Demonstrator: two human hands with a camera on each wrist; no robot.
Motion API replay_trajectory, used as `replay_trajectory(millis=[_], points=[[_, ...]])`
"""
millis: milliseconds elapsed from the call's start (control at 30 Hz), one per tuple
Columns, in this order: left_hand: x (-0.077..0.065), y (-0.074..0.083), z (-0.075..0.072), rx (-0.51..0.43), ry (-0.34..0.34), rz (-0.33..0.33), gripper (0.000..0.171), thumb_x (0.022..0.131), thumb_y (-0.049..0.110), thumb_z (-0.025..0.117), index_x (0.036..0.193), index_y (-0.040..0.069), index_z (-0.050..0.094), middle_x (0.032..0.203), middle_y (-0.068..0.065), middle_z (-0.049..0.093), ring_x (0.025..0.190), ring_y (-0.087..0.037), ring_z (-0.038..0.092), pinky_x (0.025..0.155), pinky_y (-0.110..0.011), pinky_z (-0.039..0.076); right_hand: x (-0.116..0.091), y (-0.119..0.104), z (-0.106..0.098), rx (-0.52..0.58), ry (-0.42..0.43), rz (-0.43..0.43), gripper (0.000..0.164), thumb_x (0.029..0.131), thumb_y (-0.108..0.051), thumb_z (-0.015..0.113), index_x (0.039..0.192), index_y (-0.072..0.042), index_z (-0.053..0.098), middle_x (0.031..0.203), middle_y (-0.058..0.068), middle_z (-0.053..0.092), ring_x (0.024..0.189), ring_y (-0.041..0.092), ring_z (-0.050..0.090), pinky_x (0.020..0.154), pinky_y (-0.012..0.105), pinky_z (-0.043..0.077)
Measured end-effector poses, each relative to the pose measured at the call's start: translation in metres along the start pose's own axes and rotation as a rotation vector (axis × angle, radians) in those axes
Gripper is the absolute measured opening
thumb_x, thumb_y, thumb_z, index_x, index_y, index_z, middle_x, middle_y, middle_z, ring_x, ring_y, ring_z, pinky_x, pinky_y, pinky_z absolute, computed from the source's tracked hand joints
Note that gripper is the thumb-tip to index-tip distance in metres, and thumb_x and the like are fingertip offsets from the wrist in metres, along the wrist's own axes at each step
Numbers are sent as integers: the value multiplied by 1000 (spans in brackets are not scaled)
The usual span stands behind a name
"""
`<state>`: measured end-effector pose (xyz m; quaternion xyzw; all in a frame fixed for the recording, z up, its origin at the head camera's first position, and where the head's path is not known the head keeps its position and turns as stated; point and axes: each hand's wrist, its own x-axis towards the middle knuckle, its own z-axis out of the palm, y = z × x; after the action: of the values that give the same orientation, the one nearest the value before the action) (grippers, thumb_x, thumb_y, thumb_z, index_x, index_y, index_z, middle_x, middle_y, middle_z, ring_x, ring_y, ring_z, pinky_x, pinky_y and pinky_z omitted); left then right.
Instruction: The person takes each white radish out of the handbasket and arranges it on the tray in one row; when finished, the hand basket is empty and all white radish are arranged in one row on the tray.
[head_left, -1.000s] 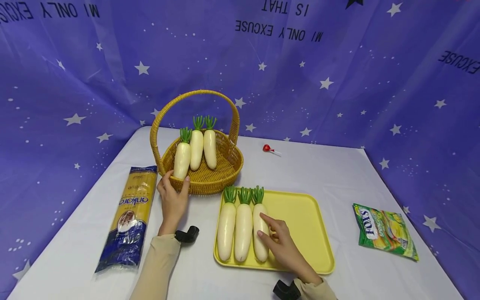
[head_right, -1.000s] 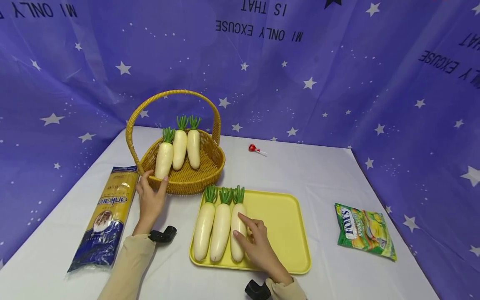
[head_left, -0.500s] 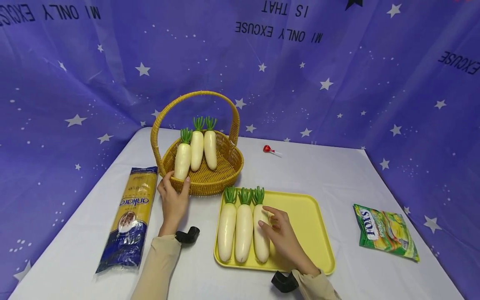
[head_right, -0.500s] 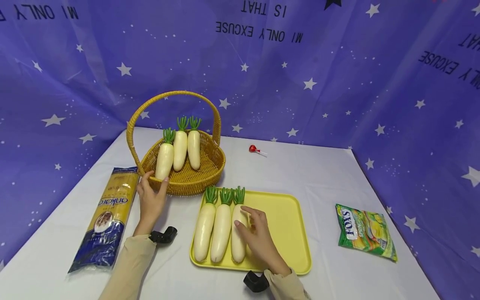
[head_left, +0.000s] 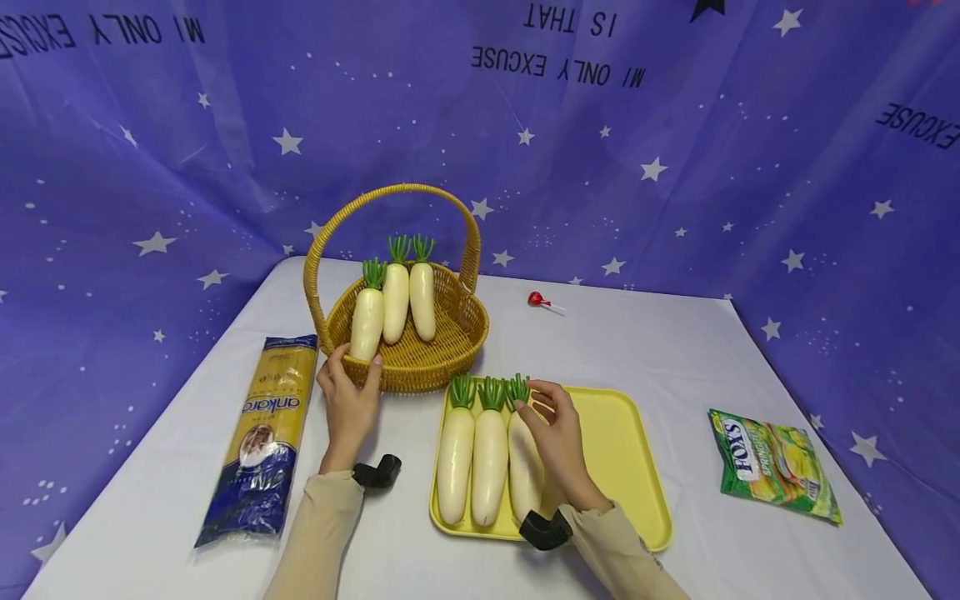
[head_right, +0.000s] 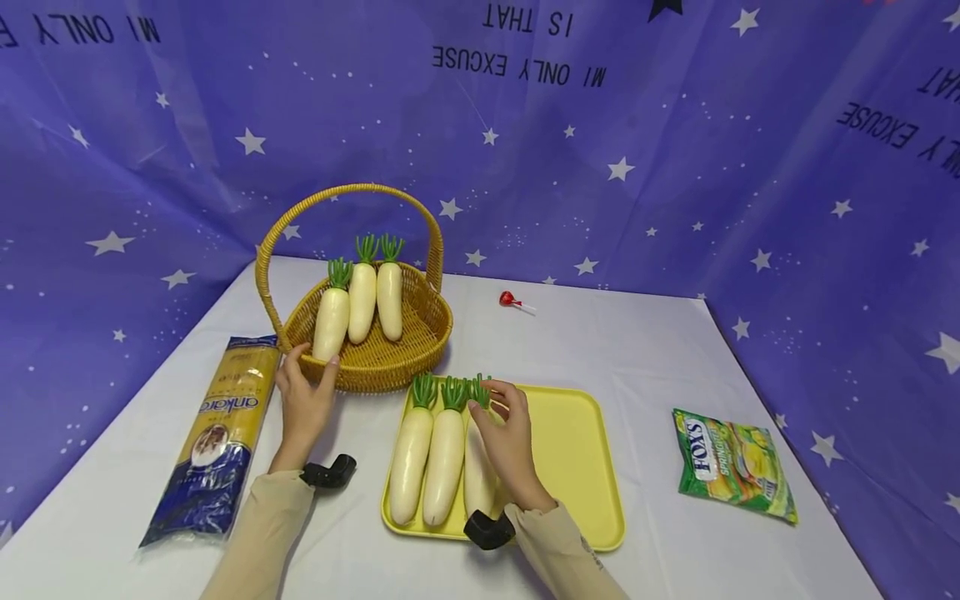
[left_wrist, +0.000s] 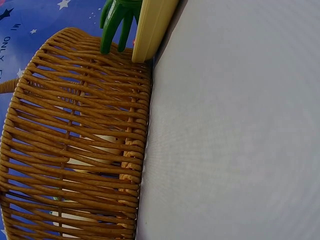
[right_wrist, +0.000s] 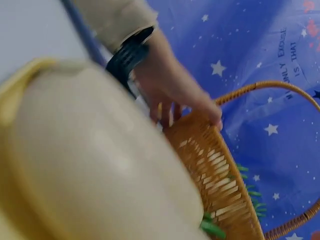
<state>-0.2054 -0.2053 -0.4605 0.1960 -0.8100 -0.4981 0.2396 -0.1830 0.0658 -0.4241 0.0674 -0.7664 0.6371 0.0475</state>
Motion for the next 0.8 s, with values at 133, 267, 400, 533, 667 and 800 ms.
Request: replay_trajectory(millis=[133,267,400,533,667,800], points=[[-1,0,1,-2,1,0,60,85,49,53,133,23,29,138,-23,20,123,-44,31,100,-55,27,11,-6,11,94,34,-44,30,86,-10,60,114,-1,52,119,14,50,111,27,48,100,39,37],[0,-1,1,-7,2,7,60,85,49,53,134,23,28,138,-23,20,123,-44,31,100,-55,27,26,-15,27,166,72,-85,24,86,-6,58,109,-1,54,109,7,53,104,21,52,93,29,43],[0,-1,1,-10,9,14,59,86,48,53,133,22,29,138,-24,20,122,-45,32,99,-55,27,44,-23,51,275,144,-102,21,85,0,56,105,5,55,103,10,57,99,24,56,81,19,47],[-1,0,2,-8,-3,9,60,86,49,53,134,22,28,139,-23,20,122,-44,33,98,-56,29,61,-28,75,345,177,-146,20,84,3,54,104,7,54,106,22,55,95,23,56,78,16,46],[-3,1,2,0,-11,3,61,86,50,51,135,24,28,140,-22,20,123,-44,33,98,-56,29,78,-33,99,387,159,-138,21,85,2,54,105,7,54,108,24,54,94,21,56,79,18,45],[-3,0,4,1,7,12,59,86,49,52,134,23,28,139,-23,20,122,-46,33,98,-57,28,94,-37,125,380,124,-107,23,84,0,55,107,5,54,109,24,54,98,25,55,82,22,45]])
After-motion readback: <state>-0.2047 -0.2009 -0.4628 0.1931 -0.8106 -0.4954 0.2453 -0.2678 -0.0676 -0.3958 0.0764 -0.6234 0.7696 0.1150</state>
